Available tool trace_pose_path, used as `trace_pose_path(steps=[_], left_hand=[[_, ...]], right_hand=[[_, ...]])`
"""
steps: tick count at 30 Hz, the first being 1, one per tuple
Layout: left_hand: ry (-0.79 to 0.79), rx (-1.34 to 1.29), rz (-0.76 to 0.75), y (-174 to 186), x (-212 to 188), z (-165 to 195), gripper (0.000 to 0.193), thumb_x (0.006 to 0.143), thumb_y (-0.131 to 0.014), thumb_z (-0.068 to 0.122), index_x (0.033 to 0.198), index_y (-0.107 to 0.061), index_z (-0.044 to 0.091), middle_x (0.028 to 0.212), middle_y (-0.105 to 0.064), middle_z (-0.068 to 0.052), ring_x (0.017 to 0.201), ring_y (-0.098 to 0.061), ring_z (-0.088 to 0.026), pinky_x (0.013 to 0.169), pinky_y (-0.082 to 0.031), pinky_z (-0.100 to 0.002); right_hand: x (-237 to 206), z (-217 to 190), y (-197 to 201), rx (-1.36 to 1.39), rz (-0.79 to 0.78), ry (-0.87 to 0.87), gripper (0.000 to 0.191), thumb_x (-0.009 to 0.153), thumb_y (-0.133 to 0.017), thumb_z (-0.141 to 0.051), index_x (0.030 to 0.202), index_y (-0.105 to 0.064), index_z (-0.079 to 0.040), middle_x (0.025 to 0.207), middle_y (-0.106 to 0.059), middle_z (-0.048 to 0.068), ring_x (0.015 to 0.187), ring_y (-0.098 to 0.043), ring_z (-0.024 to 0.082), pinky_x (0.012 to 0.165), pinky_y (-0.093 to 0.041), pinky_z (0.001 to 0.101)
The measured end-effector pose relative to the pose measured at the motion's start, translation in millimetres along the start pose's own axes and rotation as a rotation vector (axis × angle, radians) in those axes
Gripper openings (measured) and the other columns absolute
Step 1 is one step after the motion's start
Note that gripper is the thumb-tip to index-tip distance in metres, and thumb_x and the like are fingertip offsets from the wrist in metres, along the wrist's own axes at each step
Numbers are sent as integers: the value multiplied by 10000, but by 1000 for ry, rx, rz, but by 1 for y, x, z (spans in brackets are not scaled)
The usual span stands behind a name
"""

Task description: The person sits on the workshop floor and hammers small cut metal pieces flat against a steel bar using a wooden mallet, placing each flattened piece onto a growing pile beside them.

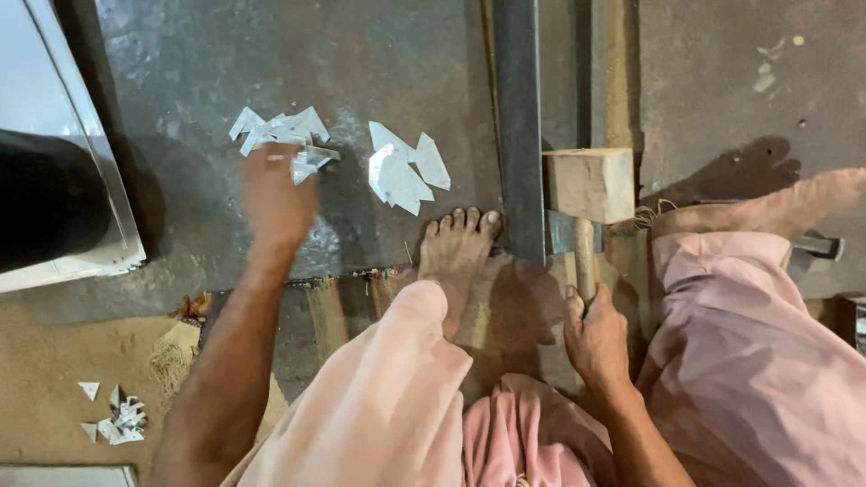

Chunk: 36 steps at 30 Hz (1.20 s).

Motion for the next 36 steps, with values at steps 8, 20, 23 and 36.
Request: trace_pose_path(steps=[8, 20, 23, 36], left_hand=[[-547, 13, -402, -43, 4, 117, 267, 883, -643, 132, 1136, -724, 149, 1162, -560, -106, 1101, -640, -302, 751, -612, -396], [268, -1154, -743, -66, 25, 126, 193, 930, -731, 124, 1053, -666, -11, 906, -748, -105, 754, -762, -201, 568, -596, -375], [764, -1594, -774, -86, 20, 158, 173, 949, -659, 200, 1069, -702, 83, 888, -748, -28, 744, -754, -168, 576, -592, -316], [719, -1631, -634, -112, 35, 227, 152, 992, -659, 207, 1024, -688, 60, 941, -772, -47, 776, -733, -107, 607, -568, -264]], right_hand=[[-7, -11, -1, 3, 1, -31, 353, 1011, -541, -304, 1151, -567, 19, 890, -665, 346, 920, -618, 567, 774, -475, 588], [0, 3, -3, 37, 70, 70, 293, 998, -562, -260, 1074, -572, 22, 840, -649, 328, 884, -624, 544, 725, -475, 558], [-2, -4, 3, 108, 90, 144, 279, 1006, -564, -258, 1032, -595, 18, 777, -627, 275, 756, -614, 473, 667, -488, 499], [-24, 2, 66, 395, 150, 19, 243, 1044, -517, -270, 913, -553, -68, 651, -520, -30, 519, -475, 57, 417, -402, 259]])
Point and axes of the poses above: each hand's wrist, its own x-axis towards the middle knuckle, its own y-axis out of the back of the hand, z = x × y, the point moved 8 cm from there along x, towards the middle knuckle
